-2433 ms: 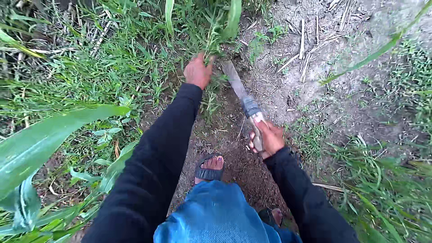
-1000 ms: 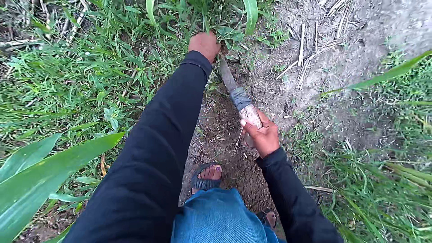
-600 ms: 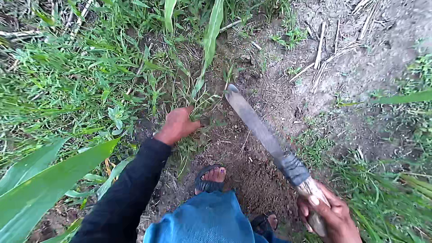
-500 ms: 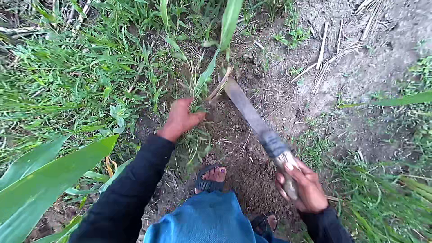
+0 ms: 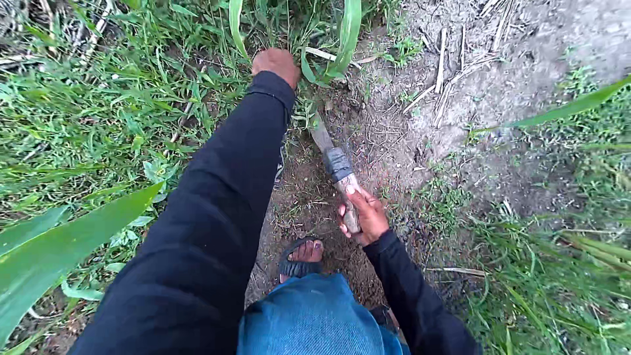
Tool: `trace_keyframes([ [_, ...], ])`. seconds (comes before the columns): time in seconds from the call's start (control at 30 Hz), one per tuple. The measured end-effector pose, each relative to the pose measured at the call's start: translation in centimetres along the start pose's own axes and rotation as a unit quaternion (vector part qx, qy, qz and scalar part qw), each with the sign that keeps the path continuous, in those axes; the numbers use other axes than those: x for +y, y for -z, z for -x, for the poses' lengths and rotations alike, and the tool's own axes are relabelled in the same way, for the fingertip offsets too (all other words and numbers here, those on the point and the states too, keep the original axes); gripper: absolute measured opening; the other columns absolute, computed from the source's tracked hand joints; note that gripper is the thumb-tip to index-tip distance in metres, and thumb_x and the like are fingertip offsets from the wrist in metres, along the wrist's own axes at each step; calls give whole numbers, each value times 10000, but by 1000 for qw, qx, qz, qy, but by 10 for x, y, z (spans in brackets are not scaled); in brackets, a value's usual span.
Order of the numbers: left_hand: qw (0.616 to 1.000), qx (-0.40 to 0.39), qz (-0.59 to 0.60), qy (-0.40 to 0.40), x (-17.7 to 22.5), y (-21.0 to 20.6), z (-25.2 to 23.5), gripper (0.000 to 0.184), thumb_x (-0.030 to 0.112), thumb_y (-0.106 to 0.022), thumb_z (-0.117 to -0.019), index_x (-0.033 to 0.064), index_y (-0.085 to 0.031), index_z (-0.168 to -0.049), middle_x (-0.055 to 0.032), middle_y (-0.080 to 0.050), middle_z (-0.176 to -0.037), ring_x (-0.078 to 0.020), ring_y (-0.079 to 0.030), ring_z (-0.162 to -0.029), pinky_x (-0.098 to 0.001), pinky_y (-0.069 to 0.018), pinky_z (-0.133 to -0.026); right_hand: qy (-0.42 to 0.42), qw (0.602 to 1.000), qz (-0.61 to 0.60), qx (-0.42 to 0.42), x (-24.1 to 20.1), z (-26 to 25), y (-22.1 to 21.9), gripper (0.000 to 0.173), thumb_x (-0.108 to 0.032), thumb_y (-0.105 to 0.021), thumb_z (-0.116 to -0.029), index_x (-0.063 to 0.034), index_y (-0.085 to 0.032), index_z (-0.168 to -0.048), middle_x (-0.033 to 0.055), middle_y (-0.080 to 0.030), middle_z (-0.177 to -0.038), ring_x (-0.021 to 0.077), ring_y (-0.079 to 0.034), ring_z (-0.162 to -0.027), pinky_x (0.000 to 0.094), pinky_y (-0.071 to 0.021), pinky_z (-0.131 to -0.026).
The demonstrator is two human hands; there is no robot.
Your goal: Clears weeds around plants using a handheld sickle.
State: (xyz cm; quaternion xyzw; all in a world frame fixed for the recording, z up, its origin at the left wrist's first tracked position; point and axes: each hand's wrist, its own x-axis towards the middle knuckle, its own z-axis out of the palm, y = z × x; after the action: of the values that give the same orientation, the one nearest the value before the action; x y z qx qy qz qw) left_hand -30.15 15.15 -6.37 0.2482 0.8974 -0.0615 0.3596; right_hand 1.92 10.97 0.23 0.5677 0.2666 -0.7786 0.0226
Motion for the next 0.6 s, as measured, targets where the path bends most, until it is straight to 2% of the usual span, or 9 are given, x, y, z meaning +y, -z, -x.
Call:
trace_keyframes([
  [0.1, 1000, -2, 4, -22, -16, -1, 10, 595, 437, -588, -1023, -135, -629, -1182, -389, -620, -1243, -564, -591, -1218, -765, -450, -954, 10, 1000, 25, 9, 13, 29, 14, 367, -175, -493, -1055, 42, -485, -1352, 116, -628, -649, 172, -584, -428, 301, -507, -371],
  [0.17, 999, -1, 7, -37, -25, -12, 27, 591, 458, -602, -1007, -122, -648, -1106, -384, -645, -1166, -572, -617, -1154, -775, -464, -906, 24, 997, 65, 19, 13, 55, 35, 407, -194, -539, -1005, 35, -494, -1339, 92, -639, -648, 158, -587, -428, 297, -508, -370],
  [0.23, 998, 7, 35, -53, -35, -32, 58, 578, 468, -629, -988, -83, -655, -1163, -375, -660, -1141, -577, -630, -1120, -780, -464, -888, 57, 993, 92, 41, 10, 84, 64, 448, -215, -599, -945, 31, -544, -1315, 69, -649, -636, 143, -590, -425, 295, -511, -371],
  [0.3, 993, 21, 37, -112, -48, -61, 105, 496, 381, -689, -953, -28, -664, -1233, -347, -676, -1109, -564, -655, -1052, -754, -489, -838, 100, 987, 106, 72, 2, 116, 98, 407, -240, -649, -916, -8, -611, -1249, 52, -674, -644, 129, -601, -433, 290, -514, -372],
  [0.37, 976, 19, 14, -218, -55, -95, 157, 395, 202, -798, -836, 48, -717, -1191, -285, -691, -1029, -507, -685, -916, -689, -529, -722, 155, 969, 156, 113, -12, 152, 127, 343, -236, -667, -923, -66, -645, -1220, 14, -702, -688, 113, -618, -462, 283, -529, -388],
  [0.43, 943, 26, 21, -332, -52, -116, 188, 443, 108, -874, -705, 136, -767, -1135, -218, -705, -1042, -428, -695, -874, -613, -557, -662, 211, 931, 255, 156, -36, 186, 152, 360, -154, -639, -924, -61, -609, -1270, -47, -716, -745, 89, -642, -518, 277, -556, -440],
  [0.5, 925, 24, 51, -375, -42, -113, 188, 445, 60, -839, -717, 116, -770, -1154, -239, -704, -1122, -432, -702, -920, -605, -557, -692, 256, 869, 380, 185, -61, 214, 177, 427, -146, -676, -907, 37, -570, -1277, -63, -712, -850, 38, -658, -609, 264, -591, -538],
  [0.53, 928, 28, 68, -365, -35, -104, 178, 432, 43, -804, -751, 75, -752, -1179, -267, -678, -1188, -469, -683, -996, -637, -550, -743, 261, 831, 452, 193, -72, 227, 188, 464, -181, -702, -909, 92, -569, -1259, -13, -705, -925, 29, -664, -684, 266, -602, -622],
  [0.6, 944, 70, 89, -311, -19, -82, 142, 429, 26, -775, -796, 26, -724, -1222, -281, -591, -1397, -535, -604, -1178, -694, -524, -831, 220, 762, 576, 198, -91, 246, 196, 545, -256, -730, -928, 136, -588, -1280, 201, -704, -1075, 158, -697, -856, 363, -601, -797],
])
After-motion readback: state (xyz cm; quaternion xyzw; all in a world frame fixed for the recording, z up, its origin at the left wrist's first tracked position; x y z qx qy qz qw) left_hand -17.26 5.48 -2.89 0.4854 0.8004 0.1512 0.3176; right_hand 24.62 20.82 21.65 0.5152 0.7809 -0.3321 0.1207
